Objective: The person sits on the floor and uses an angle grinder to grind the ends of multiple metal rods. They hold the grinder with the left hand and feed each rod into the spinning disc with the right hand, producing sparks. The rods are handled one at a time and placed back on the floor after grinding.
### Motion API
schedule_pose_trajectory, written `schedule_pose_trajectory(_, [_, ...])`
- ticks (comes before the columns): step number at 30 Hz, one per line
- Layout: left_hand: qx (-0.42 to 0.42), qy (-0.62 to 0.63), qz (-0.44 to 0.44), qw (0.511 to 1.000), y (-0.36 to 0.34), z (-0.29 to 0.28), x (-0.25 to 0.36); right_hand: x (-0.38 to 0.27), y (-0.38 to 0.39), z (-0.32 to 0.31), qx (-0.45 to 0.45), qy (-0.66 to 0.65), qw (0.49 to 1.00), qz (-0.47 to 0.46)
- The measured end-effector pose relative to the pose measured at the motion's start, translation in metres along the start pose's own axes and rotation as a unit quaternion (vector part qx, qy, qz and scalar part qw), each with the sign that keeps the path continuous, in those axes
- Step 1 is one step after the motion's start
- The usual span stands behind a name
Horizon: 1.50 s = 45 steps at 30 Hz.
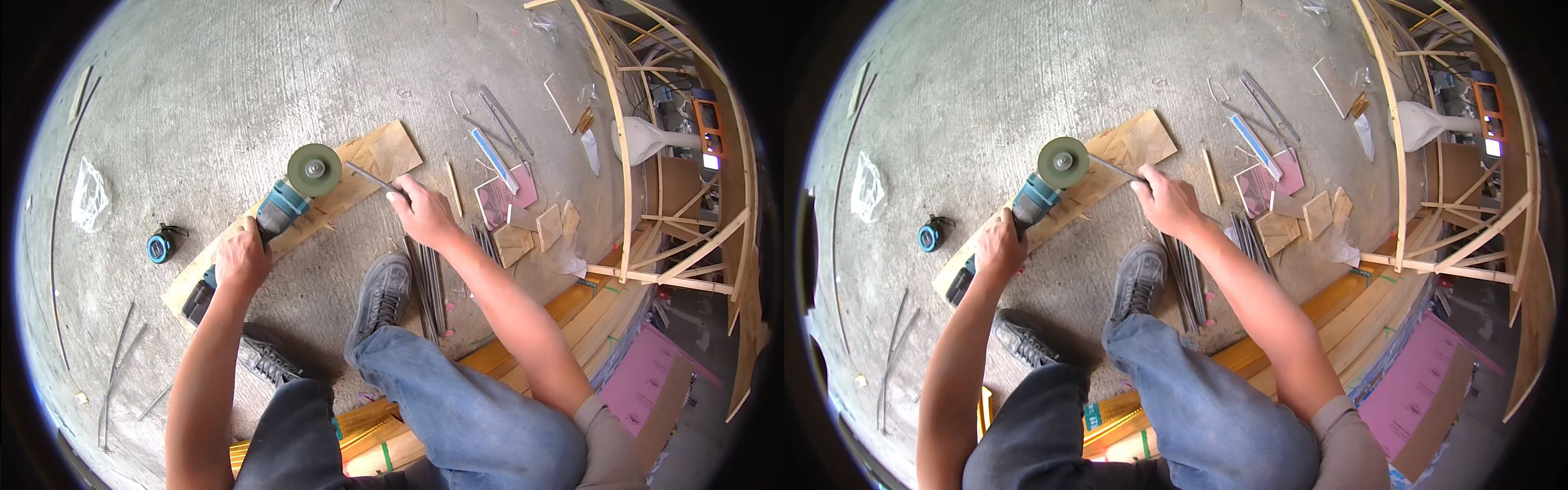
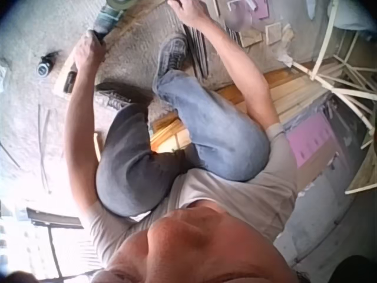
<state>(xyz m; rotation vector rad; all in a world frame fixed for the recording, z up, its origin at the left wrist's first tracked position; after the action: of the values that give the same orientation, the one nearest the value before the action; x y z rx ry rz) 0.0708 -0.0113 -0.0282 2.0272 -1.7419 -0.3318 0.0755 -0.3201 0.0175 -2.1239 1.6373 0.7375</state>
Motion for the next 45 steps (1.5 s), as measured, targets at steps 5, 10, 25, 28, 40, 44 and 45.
schedule_pose_trajectory(5, [-0.025,0.028,-0.016,0.999,-0.012,0.018,-0.007,0.000,-0.004,0.001,-0.012,-0.041,0.997,0.068])
schedule_pose_trajectory(10, [0.061,0.000,0.052,0.997,-0.005,0.016,-0.007,-0.013,0.028,0.014,0.098,-0.042,0.993,0.051])
schedule_pose_trajectory(25, [0.065,-0.092,0.039,0.993,-0.022,0.033,-0.015,-0.004,0.098,0.021,0.250,-0.035,0.960,0.117])
schedule_pose_trajectory(28, [0.047,-0.076,0.031,0.995,-0.025,0.035,-0.018,-0.006,0.093,0.019,0.262,-0.031,0.958,0.114])
schedule_pose_trajectory(40, [0.058,-0.079,0.033,0.995,-0.018,0.026,-0.009,0.006,0.069,0.026,0.170,-0.039,0.978,0.117])
schedule_pose_trajectory(44, [0.060,-0.072,0.038,0.995,-0.016,0.027,-0.008,0.023,0.052,0.035,0.095,-0.077,0.984,0.128])
schedule_pose_trajectory(45, [0.064,-0.073,0.038,0.995,-0.016,0.027,-0.007,0.028,0.046,0.040,0.061,-0.101,0.983,0.141])
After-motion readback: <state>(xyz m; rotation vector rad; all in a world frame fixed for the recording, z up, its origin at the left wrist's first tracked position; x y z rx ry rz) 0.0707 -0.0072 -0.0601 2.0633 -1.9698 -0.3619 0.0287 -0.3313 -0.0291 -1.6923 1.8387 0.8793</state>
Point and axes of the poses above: each hand's wrist, its own y-axis away from the middle knuckle, its own z-axis out of the palm, x = y × z, the point moved 7 cm from there along -y, towards the middle knuckle, and after that the axes turned 15 degrees about -z, right-handed, at the moved point
